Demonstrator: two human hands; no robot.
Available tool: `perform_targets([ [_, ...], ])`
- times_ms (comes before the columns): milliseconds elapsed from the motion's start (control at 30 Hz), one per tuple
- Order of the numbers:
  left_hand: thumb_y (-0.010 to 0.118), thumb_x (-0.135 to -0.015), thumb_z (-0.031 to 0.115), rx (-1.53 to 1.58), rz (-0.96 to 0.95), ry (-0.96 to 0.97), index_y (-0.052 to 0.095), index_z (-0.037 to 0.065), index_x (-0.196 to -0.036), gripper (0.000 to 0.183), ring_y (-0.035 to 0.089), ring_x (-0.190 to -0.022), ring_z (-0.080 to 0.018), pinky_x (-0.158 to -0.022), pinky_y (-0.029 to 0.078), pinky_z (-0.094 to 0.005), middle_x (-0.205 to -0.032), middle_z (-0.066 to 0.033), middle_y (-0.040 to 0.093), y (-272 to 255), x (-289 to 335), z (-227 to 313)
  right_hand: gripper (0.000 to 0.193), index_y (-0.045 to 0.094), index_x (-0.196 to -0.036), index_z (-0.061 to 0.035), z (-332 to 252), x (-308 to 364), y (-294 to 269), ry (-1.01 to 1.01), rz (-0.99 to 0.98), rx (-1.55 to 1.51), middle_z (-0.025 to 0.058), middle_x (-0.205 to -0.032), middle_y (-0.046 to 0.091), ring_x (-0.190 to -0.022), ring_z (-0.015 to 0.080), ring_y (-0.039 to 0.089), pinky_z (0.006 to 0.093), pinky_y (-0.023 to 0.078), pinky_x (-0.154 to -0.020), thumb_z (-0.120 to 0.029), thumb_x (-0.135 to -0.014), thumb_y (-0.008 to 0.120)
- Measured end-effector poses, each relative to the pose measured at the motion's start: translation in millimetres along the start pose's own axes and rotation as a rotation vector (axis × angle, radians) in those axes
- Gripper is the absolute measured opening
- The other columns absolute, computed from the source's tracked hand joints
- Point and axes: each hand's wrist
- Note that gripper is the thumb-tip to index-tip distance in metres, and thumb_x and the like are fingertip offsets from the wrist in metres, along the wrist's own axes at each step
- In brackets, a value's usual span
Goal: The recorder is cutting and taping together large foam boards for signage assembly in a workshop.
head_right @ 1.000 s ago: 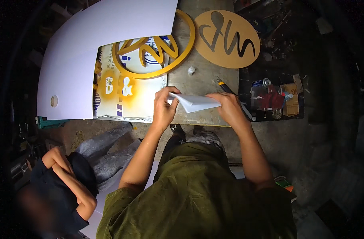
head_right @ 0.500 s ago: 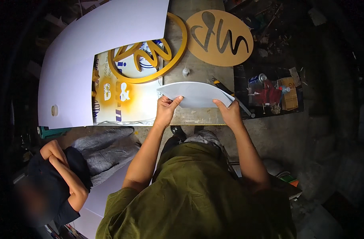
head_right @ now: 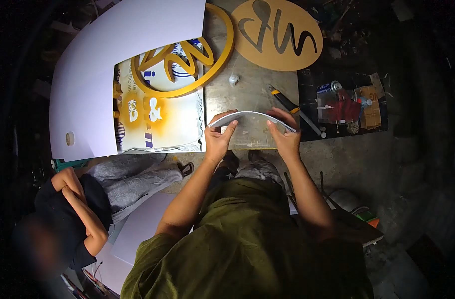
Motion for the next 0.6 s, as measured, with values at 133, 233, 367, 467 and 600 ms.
perform_targets([
  [133, 0.068, -0.09, 0.007, -0.047, -0.034, 0.0, 0.068, -0.002, -0.103, 0.016, 0.061, -0.094, -0.0131, -0.085, 0.047, -0.0263, -0.1, -0.0093, 0.07, 1, -4, -2, 0.016, 0.067, -0.101, 0.0, 6, -3, -4, 0.037, -0.011, 0.003, 0.0068, -0.098, 0.069, -0.09, 0.0142, 0.064, 0.0277, 0.049, -0.081, -0.003, -0.085, 0.07],
  [233, 0.066, -0.092, 0.008, -0.031, -0.004, -0.036, 0.068, -0.002, -0.103, 0.015, 0.059, -0.089, -0.0129, -0.082, 0.046, -0.0259, -0.094, -0.0076, 0.068, 1, -7, -6, 0.017, 0.066, -0.1, 0.0001, 17, -6, -5, 0.087, -0.016, 0.12, 0.006, -0.093, 0.068, -0.086, 0.0134, 0.063, 0.0271, 0.049, -0.079, -0.003, -0.084, 0.071],
  [367, 0.066, -0.092, 0.007, -0.009, 0.008, 0.004, 0.067, -0.002, -0.103, 0.014, 0.059, -0.094, -0.0153, -0.087, 0.044, -0.0264, -0.1, -0.009, 0.067, 0, -9, -9, 0.018, 0.064, -0.099, -0.0012, 14, -10, -1, 0.002, 0.002, 0.097, 0.0045, -0.093, 0.065, -0.085, 0.0116, 0.06, 0.0255, 0.048, -0.077, -0.004, -0.083, 0.072],
  [467, 0.067, -0.091, 0.008, -0.089, 0.017, 0.033, 0.066, -0.001, -0.101, 0.013, 0.058, -0.094, -0.0145, -0.087, 0.044, -0.0259, -0.099, -0.0071, 0.065, 0, -11, -19, 0.024, 0.061, -0.101, -0.0025, 25, -13, -2, 0.023, 0.02, 0.057, 0.0039, -0.096, 0.062, -0.087, 0.0106, 0.059, 0.0243, 0.047, -0.077, -0.004, -0.081, 0.075],
  [600, 0.068, -0.09, 0.008, -0.059, 0.022, -0.053, 0.065, -0.001, -0.1, 0.013, 0.057, -0.093, -0.0139, -0.085, 0.043, -0.0247, -0.097, -0.006, 0.062, 2, -7, -25, 0.028, 0.058, -0.101, -0.0025, 31, -17, 1, 0.038, 0.061, 0.016, 0.0042, -0.096, 0.061, -0.088, 0.0116, 0.059, 0.025, 0.048, -0.079, -0.001, -0.08, 0.076],
])
Point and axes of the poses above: each hand's wrist, its own x-axis away from the middle knuckle, its own y-axis out of the palm, z = x × y
